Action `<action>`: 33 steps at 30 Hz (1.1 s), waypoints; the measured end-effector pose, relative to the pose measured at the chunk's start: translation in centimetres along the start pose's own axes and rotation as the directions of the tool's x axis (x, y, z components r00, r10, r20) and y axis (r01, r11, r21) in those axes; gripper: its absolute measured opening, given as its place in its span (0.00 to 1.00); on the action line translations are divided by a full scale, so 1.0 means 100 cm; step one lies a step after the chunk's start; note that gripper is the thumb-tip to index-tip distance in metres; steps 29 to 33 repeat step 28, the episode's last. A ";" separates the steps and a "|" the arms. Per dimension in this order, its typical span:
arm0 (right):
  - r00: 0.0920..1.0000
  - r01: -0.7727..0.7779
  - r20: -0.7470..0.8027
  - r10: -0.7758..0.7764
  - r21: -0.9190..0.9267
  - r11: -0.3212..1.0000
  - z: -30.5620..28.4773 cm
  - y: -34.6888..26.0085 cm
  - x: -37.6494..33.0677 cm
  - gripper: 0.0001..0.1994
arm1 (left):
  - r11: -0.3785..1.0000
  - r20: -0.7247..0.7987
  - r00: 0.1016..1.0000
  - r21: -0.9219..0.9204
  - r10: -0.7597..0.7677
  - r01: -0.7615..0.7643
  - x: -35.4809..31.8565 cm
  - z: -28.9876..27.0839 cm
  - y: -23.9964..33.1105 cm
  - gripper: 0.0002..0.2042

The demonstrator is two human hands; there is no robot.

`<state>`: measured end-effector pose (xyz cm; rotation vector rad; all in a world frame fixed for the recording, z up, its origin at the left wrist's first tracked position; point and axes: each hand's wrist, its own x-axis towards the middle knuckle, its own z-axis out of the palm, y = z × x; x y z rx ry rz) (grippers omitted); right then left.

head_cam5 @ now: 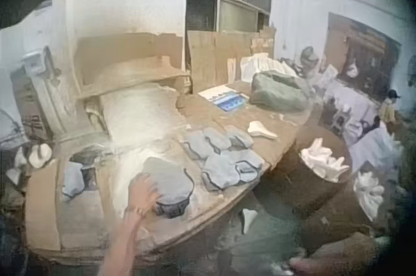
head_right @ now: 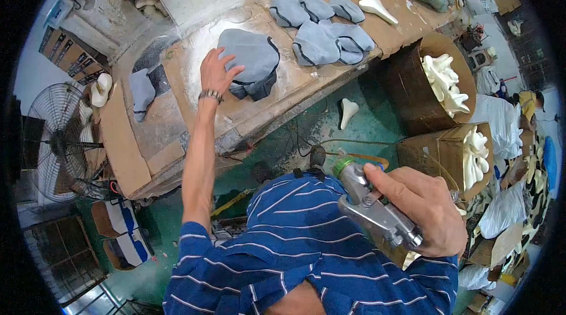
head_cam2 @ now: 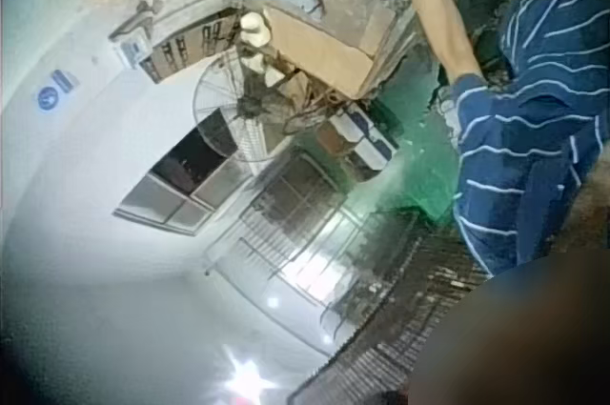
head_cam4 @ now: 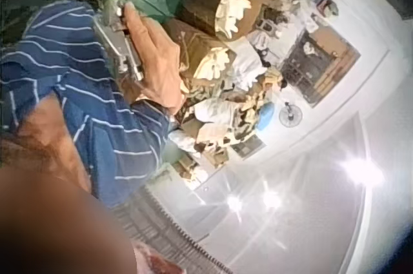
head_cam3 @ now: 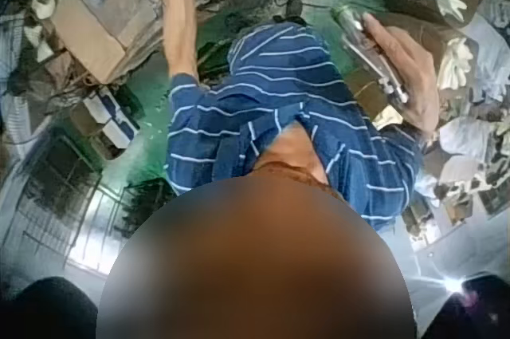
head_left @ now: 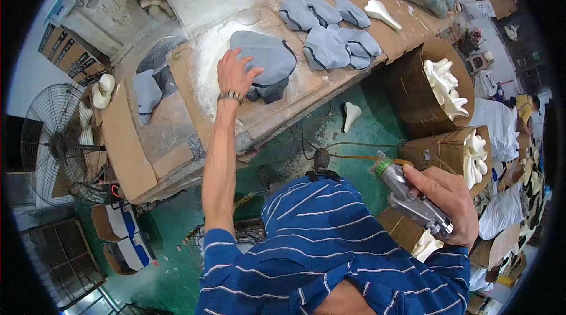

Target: Applying adhesive to fabric bicycle seat covers using a spray gun and assembling them.

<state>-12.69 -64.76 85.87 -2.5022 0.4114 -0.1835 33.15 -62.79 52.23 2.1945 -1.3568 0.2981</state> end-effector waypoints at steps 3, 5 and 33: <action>0.996 0.015 0.083 -0.018 0.032 0.999 -0.014 0.041 -0.006 0.37 | 0.976 0.433 0.882 0.187 -0.186 0.114 0.054 0.007 0.012 0.20; 0.999 0.010 0.044 -0.014 0.101 0.995 -0.023 0.055 -0.012 0.36 | 0.975 0.474 0.860 0.194 -0.188 0.106 0.074 0.021 0.000 0.20; 0.984 -0.043 -0.144 0.100 0.356 0.934 -0.044 0.205 -0.028 0.35 | 0.881 0.476 0.820 -0.171 -0.319 0.441 0.047 0.048 -0.032 0.20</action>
